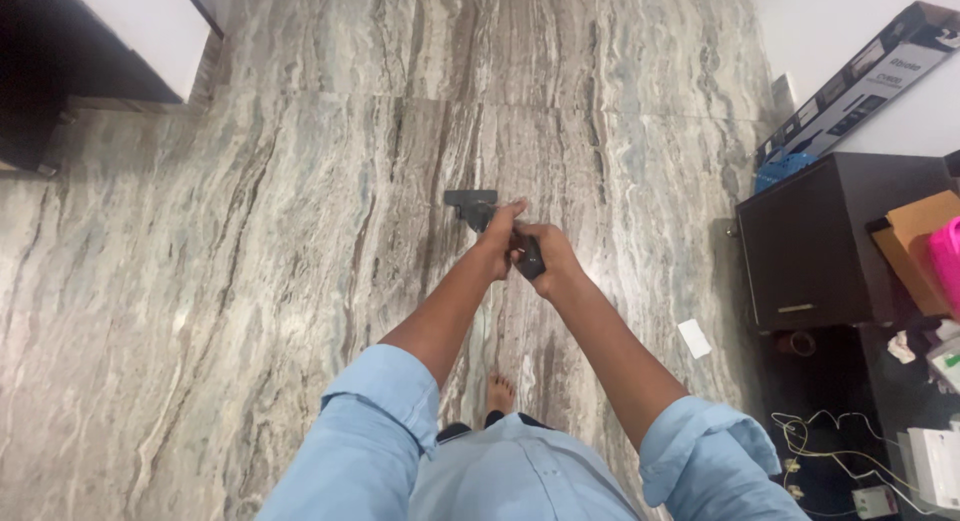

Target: The person vacuums the floor with a handheld vacuum cleaner, moving the vacuum head across the marble floor and along the baseboards of a small room.

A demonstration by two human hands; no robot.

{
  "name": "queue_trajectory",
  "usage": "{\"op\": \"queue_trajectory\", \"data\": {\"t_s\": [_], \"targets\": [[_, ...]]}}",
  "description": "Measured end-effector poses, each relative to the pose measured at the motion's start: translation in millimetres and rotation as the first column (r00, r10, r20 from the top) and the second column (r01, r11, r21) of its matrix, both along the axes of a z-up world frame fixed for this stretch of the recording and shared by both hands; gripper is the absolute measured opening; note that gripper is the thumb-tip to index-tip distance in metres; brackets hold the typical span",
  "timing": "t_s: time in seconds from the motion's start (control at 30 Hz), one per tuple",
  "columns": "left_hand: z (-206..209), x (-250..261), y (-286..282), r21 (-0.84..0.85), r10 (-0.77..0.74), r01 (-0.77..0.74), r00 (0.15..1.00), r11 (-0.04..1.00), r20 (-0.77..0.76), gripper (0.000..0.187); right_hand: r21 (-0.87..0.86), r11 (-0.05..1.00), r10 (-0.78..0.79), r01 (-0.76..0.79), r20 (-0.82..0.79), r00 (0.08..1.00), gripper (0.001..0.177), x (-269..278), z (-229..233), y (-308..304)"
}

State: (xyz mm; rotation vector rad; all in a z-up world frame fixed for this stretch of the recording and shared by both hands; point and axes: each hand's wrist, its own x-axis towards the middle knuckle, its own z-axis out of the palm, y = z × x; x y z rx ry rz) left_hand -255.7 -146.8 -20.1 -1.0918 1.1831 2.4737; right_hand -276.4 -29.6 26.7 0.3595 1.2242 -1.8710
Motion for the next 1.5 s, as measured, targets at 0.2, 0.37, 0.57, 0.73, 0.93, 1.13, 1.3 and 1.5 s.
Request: {"op": "queue_trajectory", "data": {"t_s": [0.2,0.37,0.57,0.73,0.93,1.13,1.3,1.5], "targets": [[-1.3,-26.3,-6.8,0.056,0.026,-0.025,0.999,0.998,-0.021,0.05,-0.017,1.0,-0.022,0.022,0.014,1.0,0.013,-27.3,-4.0,-5.7],[2.4,-30.8,-18.0,0.065,0.012,-0.013,1.0,0.998,0.013,0.055,-0.048,0.999,-0.012,0.012,-0.004,1.0,0.016,-31.1,-2.6,-14.5],[-6.6,-51.0,-54.9,0.138,0.075,-0.078,0.997,0.987,0.027,0.058,0.014,0.997,-0.073,0.072,0.061,0.995,0.035,-46.9,13.2,-48.9],[-21.2,-86.9,-95.9,0.128,0.017,-0.023,0.999,0.992,0.047,0.064,0.013,0.994,-0.109,0.108,0.102,0.989,0.038,-76.0,21.6,-83.9],[-17.5,-118.0,-129.0,0.066,-0.074,0.072,0.997,0.995,0.022,0.067,0.044,0.994,-0.105,0.104,0.039,0.994,0.03,-106.0,21.8,-121.9],[-2.7,-129.5,-152.0,0.036,-0.094,0.096,0.994,0.995,-0.047,0.061,0.092,0.985,-0.151,0.148,0.017,0.988,0.024,-119.7,25.4,-151.3],[-5.2,-144.2,-162.5,0.028,-0.127,0.13,0.986,0.991,-0.108,0.06,0.081,0.983,-0.165,0.163,0.017,0.986,0.023,-135.4,22.8,-165.0],[-15.6,-174.2,-170.5,-0.023,-0.15,0.149,0.984,0.989,-0.099,0.059,0.042,0.985,-0.17,0.17,0.013,0.985,0.035,-155.1,19.8,-173.8]]}}
